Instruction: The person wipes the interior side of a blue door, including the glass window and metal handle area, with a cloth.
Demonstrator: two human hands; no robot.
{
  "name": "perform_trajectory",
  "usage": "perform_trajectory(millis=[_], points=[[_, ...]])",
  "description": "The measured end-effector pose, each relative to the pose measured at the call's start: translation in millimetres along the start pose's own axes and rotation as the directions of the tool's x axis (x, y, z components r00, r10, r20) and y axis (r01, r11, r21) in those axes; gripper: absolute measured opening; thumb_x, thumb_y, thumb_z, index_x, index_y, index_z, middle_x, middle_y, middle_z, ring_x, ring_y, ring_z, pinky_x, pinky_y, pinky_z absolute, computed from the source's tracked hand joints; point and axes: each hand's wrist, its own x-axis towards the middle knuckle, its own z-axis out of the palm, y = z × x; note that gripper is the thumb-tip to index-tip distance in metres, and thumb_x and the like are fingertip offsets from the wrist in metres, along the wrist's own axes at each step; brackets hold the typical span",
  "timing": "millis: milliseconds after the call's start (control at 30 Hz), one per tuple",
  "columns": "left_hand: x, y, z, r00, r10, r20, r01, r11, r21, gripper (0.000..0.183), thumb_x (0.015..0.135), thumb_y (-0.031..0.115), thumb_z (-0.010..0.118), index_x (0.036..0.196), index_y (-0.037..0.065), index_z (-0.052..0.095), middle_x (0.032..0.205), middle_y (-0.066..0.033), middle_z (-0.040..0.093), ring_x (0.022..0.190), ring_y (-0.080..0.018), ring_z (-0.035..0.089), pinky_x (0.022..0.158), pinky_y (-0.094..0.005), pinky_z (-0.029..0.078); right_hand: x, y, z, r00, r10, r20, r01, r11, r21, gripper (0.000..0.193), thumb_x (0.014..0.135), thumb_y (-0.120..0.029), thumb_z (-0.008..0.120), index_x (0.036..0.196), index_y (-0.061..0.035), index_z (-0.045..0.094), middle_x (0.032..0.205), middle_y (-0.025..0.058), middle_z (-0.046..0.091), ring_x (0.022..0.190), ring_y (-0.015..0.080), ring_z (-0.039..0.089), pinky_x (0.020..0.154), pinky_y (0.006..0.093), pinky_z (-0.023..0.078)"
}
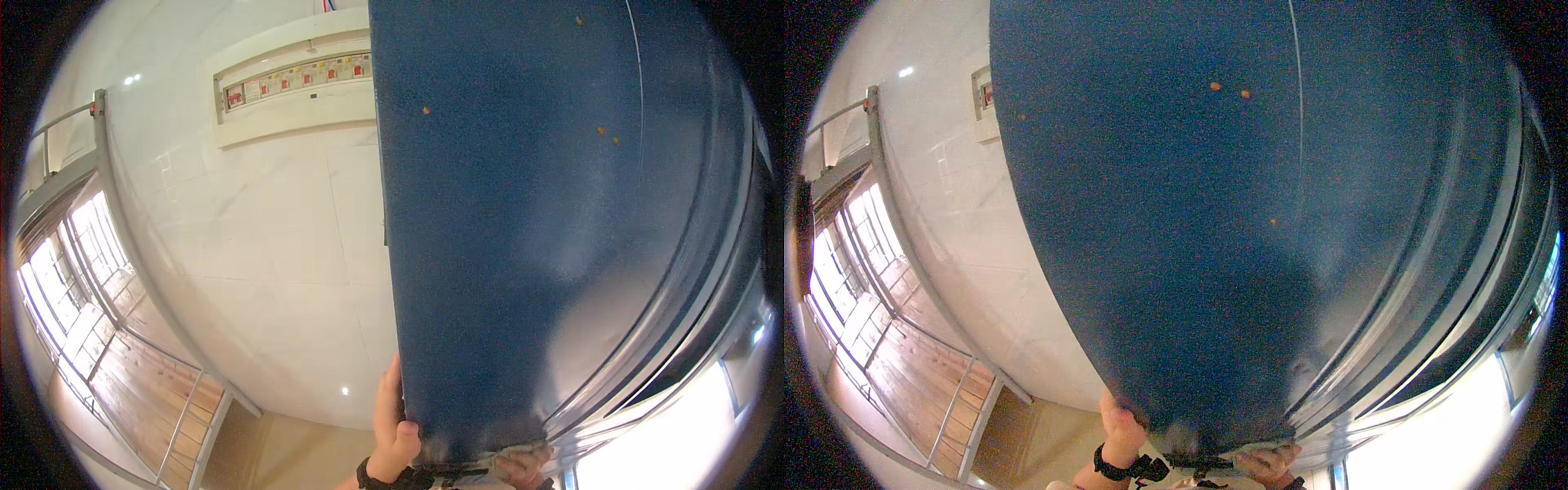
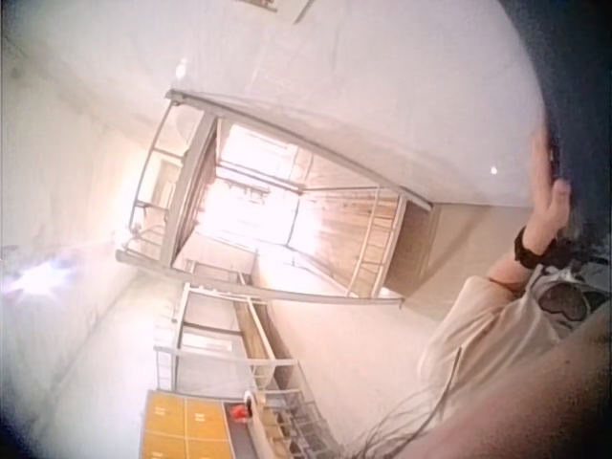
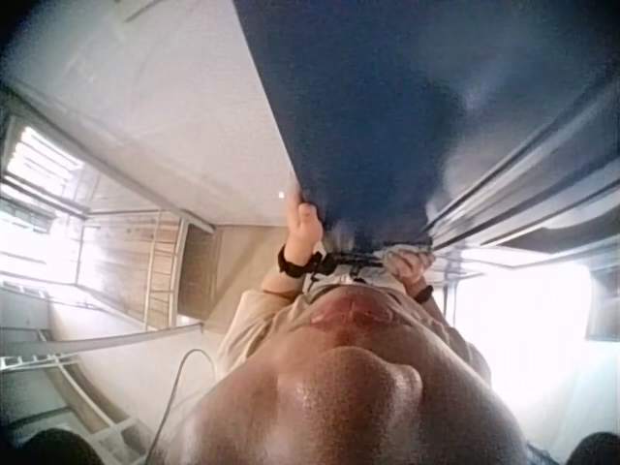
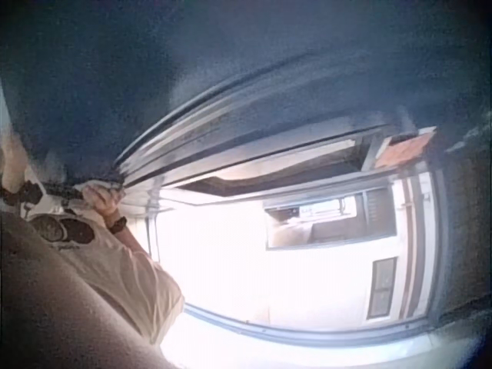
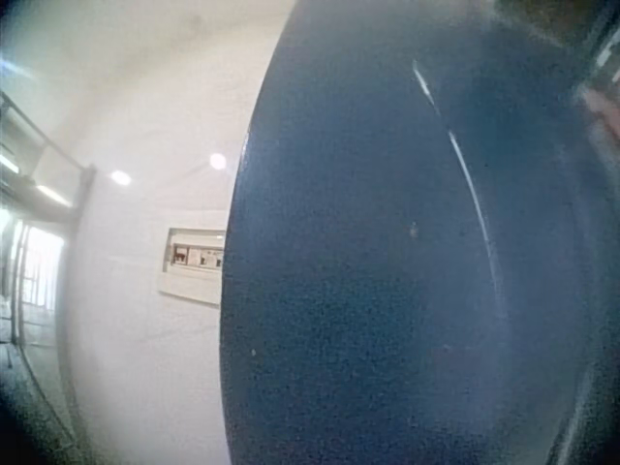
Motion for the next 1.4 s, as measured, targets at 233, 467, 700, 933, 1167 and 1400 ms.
perform_trajectory(millis=[233,467,700,933,1167,1400], points=[[-16.9,-28.7,-13.0,0.977,-0.167,0.133,0.198,0.943,-0.269,0.097,0.067,0.047,0.077,0.134,-0.003,0.028,0.126,-0.0133,0.042,0.117,-0.026,0.042,0.097,-0.0404,0.035,9.2,-2.0,-14.2,0.981,0.097,0.17,-0.096,0.995,-0.015,0.028,0.061,-0.031,0.078,0.087,-0.0332,0.068,0.089,-0.0094,0.054,0.079,0.0112,0.053,0.07,0.0352,0.032],[-54.2,-94.5,-46.3,0.943,-0.21,0.257,0.261,0.948,-0.183,0.087,0.068,0.042,0.077,0.128,-0.003,0.034,0.121,-0.0119,0.046,0.108,-0.0236,0.048,0.09,-0.0373,0.04,56.6,1.0,-11.9,0.985,0.12,0.122,-0.112,0.991,-0.067,0.035,0.061,-0.028,0.078,0.094,-0.0308,0.066,0.093,-0.0073,0.05,0.082,0.0155,0.049,0.072,0.0357,0.034],[-81.9,-150.9,-63.3,0.971,-0.219,0.099,0.226,0.972,-0.061,0.082,0.072,0.046,0.071,0.127,-0.004,0.034,0.121,-0.0116,0.044,0.108,-0.0218,0.044,0.09,-0.0376,0.038,179.0,2.4,-26.2,0.95,0.148,-0.275,-0.191,0.972,-0.135,0.037,0.058,-0.021,0.079,0.092,-0.0231,0.065,0.093,-0.0017,0.049,0.083,0.0211,0.047,0.073,0.0372,0.035],[-88.4,-152.7,-64.4,0.964,-0.267,-0.012,0.264,0.956,-0.125,0.086,0.069,0.046,0.071,0.13,-0.001,0.031,0.123,-0.0116,0.042,0.111,-0.0233,0.042,0.094,-0.0389,0.035,156.9,-16.1,-19.5,0.953,0.164,-0.256,-0.202,0.971,-0.131,0.035,0.064,-0.033,0.071,0.098,-0.0279,0.068,0.094,-0.0073,0.051,0.083,0.0158,0.044,0.073,0.0356,0.031],[-86.3,-134.6,-56.2,0.973,-0.229,-0.018,0.224,0.962,-0.155,0.085,0.071,0.05,0.069,0.131,0.003,0.032,0.126,-0.0119,0.043,0.111,-0.0293,0.047,0.091,-0.0448,0.041,104.1,-8.4,-8.5,0.98,0.085,-0.182,-0.107,0.988,-0.115,0.036,0.062,-0.032,0.072,0.097,-0.0318,0.068,0.093,-0.0128,0.051,0.083,0.0112,0.044,0.073,0.0317,0.032],[-97.4,-182.7,-89.2,0.881,-0.446,-0.159,0.379,0.866,-0.327,0.084,0.072,0.047,0.07,0.132,0.006,0.029,0.125,-0.0092,0.043,0.109,-0.0287,0.048,0.085,-0.0431,0.045,83.3,-12.5,0.1,0.972,0.129,-0.198,-0.148,0.985,-0.085,0.034,0.065,-0.032,0.07,0.099,-0.0347,0.068,0.096,-0.0151,0.052,0.082,0.0083,0.044,0.071,0.0288,0.029]])
